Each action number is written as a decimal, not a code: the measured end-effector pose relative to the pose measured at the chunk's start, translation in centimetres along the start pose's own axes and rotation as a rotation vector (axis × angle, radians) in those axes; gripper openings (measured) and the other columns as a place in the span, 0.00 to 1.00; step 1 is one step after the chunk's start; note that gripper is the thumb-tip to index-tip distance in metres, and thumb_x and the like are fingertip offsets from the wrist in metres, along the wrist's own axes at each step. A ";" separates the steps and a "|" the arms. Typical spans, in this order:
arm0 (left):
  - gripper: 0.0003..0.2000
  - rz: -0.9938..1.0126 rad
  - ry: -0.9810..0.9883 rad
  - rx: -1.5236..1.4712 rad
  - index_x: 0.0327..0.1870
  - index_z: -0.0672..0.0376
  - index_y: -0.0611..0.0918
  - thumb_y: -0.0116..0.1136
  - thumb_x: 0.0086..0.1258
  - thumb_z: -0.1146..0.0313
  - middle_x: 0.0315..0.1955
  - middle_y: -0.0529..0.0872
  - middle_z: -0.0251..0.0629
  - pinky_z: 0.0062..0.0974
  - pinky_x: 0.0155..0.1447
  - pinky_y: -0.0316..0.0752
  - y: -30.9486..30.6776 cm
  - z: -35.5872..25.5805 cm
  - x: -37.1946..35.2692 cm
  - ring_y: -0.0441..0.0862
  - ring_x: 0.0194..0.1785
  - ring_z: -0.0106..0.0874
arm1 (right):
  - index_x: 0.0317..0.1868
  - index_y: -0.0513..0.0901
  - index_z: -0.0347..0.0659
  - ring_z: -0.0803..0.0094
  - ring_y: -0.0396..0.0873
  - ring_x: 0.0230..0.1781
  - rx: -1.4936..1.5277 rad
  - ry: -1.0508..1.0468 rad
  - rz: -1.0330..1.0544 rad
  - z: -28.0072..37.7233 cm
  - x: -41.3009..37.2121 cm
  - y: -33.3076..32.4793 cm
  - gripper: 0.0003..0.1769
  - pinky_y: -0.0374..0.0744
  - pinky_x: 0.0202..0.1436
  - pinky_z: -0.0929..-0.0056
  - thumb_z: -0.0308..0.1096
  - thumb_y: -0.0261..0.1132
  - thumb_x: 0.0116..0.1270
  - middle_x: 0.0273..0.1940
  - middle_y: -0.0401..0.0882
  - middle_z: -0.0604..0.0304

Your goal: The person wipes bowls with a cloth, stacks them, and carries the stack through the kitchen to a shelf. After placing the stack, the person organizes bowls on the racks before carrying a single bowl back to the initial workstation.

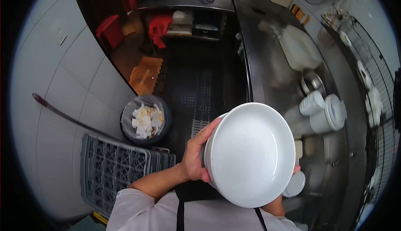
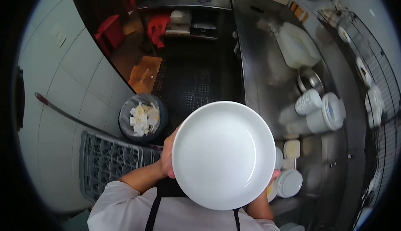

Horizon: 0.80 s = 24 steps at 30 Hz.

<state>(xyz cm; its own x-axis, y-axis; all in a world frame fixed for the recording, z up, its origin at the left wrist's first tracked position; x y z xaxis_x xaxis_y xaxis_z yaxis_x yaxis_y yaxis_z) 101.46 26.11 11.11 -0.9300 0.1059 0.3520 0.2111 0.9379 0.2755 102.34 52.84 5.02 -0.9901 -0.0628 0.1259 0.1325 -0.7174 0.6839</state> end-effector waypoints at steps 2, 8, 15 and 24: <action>0.69 -0.005 0.007 0.018 0.76 0.72 0.58 0.64 0.42 0.19 0.72 0.67 0.55 0.40 0.76 0.61 -2.6 0.5 4.8 0.67 0.75 0.44 | 0.72 0.64 0.32 0.57 0.77 0.63 0.015 0.020 0.007 -1.2 5.2 0.9 0.55 0.79 0.64 0.57 0.76 0.52 0.66 0.65 0.74 0.46; 0.69 -0.048 -0.063 0.034 0.77 0.71 0.57 0.64 0.43 0.20 0.72 0.67 0.54 0.40 0.76 0.61 -11.4 3.1 17.1 0.67 0.74 0.42 | 0.73 0.64 0.33 0.56 0.75 0.64 0.068 0.078 0.041 -6.2 20.7 2.4 0.54 0.78 0.65 0.56 0.76 0.52 0.67 0.66 0.73 0.46; 0.61 -0.229 -0.177 0.054 0.78 0.67 0.58 0.68 0.50 0.28 0.71 0.70 0.48 0.36 0.76 0.62 -25.7 10.2 33.6 0.68 0.73 0.37 | 0.70 0.68 0.30 0.59 0.77 0.62 -0.116 0.081 0.069 -18.1 43.9 0.6 0.54 0.79 0.61 0.62 0.76 0.51 0.67 0.63 0.76 0.47; 0.47 -0.420 -0.009 0.295 0.66 0.70 0.71 0.54 0.64 0.28 0.56 0.82 0.45 0.33 0.61 0.76 -43.9 14.0 56.0 0.80 0.59 0.33 | 0.70 0.66 0.27 0.61 0.74 0.64 -0.525 0.013 0.387 -24.7 77.8 15.6 0.59 0.71 0.67 0.62 0.81 0.42 0.66 0.63 0.75 0.48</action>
<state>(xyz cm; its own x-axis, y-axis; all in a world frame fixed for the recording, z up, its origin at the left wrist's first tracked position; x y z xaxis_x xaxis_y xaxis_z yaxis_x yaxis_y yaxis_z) 35.91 -4.53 6.21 -0.9191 -0.2988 0.2569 -0.2743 0.9532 0.1274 26.23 19.63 7.72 -0.8765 -0.3908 0.2812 0.4420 -0.8847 0.1482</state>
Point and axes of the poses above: each hand's wrist, its own x-axis towards the middle knuckle, its own y-axis out of the palm, z = x × y, the point moved 3 cm from there along x, towards the middle knuckle
